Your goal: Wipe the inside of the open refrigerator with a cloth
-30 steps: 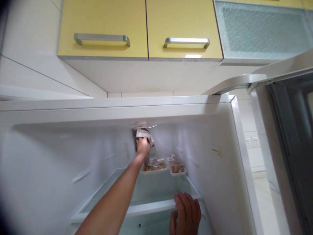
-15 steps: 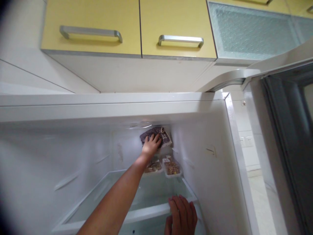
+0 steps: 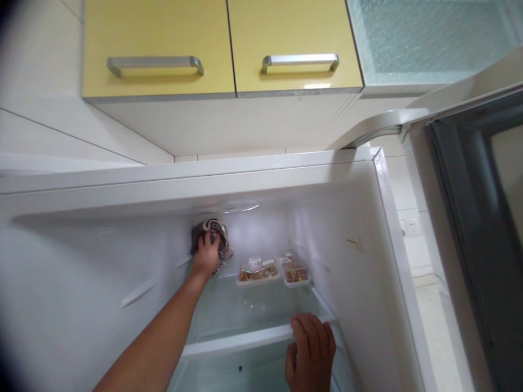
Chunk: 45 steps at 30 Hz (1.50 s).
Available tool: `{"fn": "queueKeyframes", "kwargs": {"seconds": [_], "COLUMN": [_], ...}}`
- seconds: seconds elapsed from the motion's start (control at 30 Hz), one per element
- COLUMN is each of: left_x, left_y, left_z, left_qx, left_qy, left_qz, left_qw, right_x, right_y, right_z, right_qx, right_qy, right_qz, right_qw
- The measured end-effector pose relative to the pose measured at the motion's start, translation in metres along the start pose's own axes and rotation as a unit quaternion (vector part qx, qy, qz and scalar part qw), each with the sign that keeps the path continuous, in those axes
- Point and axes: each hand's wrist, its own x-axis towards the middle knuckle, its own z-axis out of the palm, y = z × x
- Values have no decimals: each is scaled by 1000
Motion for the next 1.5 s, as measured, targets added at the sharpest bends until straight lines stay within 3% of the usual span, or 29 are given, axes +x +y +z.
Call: {"fn": "queueKeyframes", "kwargs": {"seconds": [0.2, 0.37, 0.57, 0.73, 1.0, 1.17, 1.3, 1.4, 1.5], "left_x": [-11, -25, -39, -53, -93, -130, -171, -228, -306], "left_y": [12, 19, 23, 21, -4, -20, -20, -13, -1], "left_z": [-9, -11, -23, -49, -117, -161, -187, -185, -171], "left_qx": [13, 21, 34, 37, -19, -72, -128, -226, -372], "left_qy": [-66, -154, -243, -285, -286, -261, -201, -136, -122], "left_qz": [43, 99, 113, 106, 128, 100, 52, -19, -116], "left_qw": [997, 983, 963, 952, 949, 958, 970, 964, 913], "right_x": [7, 10, 12, 14, 25, 34, 42, 49, 43], "right_y": [-7, -13, -10, -12, -16, -17, -18, -19, -23], "right_z": [-5, -11, -18, -24, -43, -59, -69, -80, -103], "right_qx": [0, 0, 7, 14, 33, 69, 79, 90, 124], "right_qy": [-10, -27, -48, -64, -122, -157, -189, -223, -232], "right_qz": [21, 44, 24, 27, 40, 52, 51, 46, 59], "right_qw": [1000, 999, 999, 998, 991, 984, 977, 970, 963]}}
